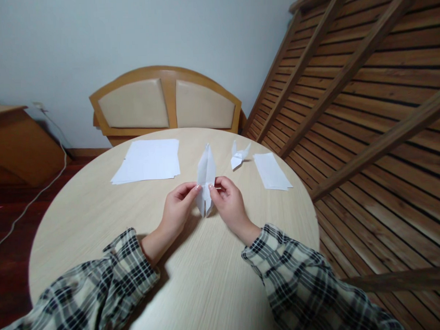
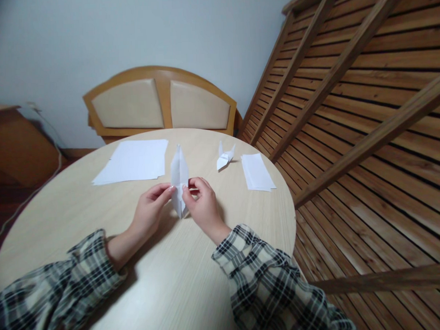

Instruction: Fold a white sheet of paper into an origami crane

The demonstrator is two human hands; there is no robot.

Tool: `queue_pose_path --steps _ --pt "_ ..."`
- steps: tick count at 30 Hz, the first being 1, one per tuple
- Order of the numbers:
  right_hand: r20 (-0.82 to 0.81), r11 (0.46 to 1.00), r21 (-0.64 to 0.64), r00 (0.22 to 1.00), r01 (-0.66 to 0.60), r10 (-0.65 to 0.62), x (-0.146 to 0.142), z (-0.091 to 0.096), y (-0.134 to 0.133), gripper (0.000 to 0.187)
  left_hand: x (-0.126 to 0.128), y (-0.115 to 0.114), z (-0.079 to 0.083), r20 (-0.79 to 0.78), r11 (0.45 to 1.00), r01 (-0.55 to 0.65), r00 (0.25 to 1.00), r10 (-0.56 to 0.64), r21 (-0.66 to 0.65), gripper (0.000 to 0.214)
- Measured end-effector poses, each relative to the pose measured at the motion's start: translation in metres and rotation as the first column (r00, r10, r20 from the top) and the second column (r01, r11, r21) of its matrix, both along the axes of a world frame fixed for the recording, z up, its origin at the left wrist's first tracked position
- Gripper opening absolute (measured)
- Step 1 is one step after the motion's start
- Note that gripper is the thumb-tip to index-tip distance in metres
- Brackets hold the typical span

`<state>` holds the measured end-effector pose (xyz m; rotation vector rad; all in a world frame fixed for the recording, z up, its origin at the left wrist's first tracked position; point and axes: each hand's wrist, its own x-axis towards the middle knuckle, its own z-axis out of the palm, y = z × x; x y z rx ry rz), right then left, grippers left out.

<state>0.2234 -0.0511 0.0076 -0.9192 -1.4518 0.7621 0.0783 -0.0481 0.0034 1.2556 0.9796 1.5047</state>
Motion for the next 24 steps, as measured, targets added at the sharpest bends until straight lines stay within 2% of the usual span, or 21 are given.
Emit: queue_pose_path --steps 4,12,17,21,24 --pt "-0.012 1.0 -0.012 1.0 -0.027 0.027 -0.0001 0.0006 0.0001 0.013 -0.0002 -0.0004 -0.0004 -0.029 1.0 0.021 0.999 -0.02 0.013 0.022" --pt "-0.039 0.997 -0.055 0.998 -0.045 0.043 -0.0001 -0.0018 0.0017 0.014 0.0026 -0.001 0.0011 0.034 0.998 0.068 0.997 -0.068 0.008 0.029" --pt "-0.092 0.993 -0.095 0.993 -0.076 0.068 -0.0013 -0.0027 0.0017 0.016 0.0 0.0022 -0.0026 -0.138 0.998 0.061 0.989 -0.056 0.035 0.025" --pt "-0.119 0.989 -0.125 0.991 -0.083 0.068 -0.0019 -0.0043 0.0034 0.018 -0.0023 0.0038 -0.0054 -0.338 0.984 -0.038 0.936 0.095 0.173 0.021" --pt "-0.135 0.986 -0.137 0.988 -0.091 0.072 -0.0018 -0.0052 0.0051 0.019 -0.0034 0.0033 -0.0071 -0.356 0.983 -0.025 0.93 0.088 0.18 0.024"
